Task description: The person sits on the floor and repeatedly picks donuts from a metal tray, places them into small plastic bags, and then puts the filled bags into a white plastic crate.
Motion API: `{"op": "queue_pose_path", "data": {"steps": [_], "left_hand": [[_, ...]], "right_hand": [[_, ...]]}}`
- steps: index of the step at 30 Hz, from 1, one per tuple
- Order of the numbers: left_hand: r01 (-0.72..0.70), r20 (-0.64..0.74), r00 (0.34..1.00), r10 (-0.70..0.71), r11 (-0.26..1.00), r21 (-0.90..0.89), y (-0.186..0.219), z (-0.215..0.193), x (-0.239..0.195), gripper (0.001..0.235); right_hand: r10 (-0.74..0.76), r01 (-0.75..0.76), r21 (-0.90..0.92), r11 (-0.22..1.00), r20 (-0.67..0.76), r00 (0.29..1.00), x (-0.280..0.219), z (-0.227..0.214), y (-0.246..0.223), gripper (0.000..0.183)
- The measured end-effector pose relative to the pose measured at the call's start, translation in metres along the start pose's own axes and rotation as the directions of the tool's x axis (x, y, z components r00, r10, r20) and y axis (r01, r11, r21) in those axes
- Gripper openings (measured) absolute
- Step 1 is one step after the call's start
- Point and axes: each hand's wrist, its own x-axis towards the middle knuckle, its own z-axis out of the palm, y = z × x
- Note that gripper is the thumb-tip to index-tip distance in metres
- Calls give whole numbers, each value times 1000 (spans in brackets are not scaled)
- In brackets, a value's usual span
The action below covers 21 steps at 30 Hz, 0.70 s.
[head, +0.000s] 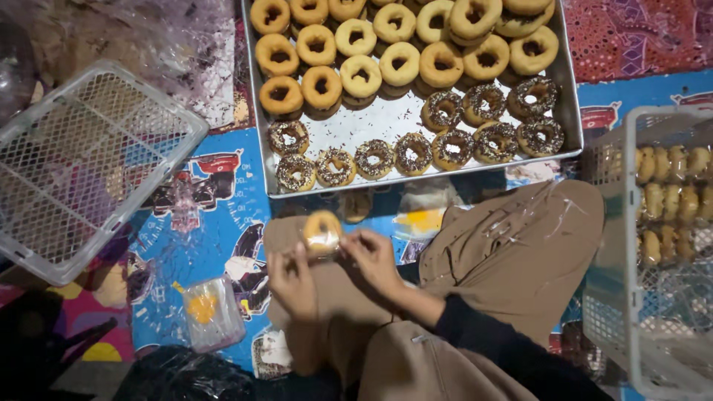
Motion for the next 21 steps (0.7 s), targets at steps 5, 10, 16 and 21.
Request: {"op": "queue_pose_path", "data": {"steps": [5, 10, 16, 21], "left_hand": [[150, 214, 947, -239, 919, 364, -2, -19, -23, 13], [-26, 496, 868, -17, 996, 80, -81, 36, 37, 26], [-555, 787, 543, 293, 829, 75, -217, 117, 137, 45], [-426, 729, 679, -90, 759, 492, -265, 142, 120, 37]], "right_hand": [[297, -281, -97, 955, 274, 915, -40, -41, 63, 28], [111, -83, -344, 935, 63, 992, 17, -130, 79, 24], [-36, 56, -889, 454, 45, 998, 92, -195, 56, 27], [-413, 354, -935, -4, 324, 851, 122, -203, 80, 44]]}}
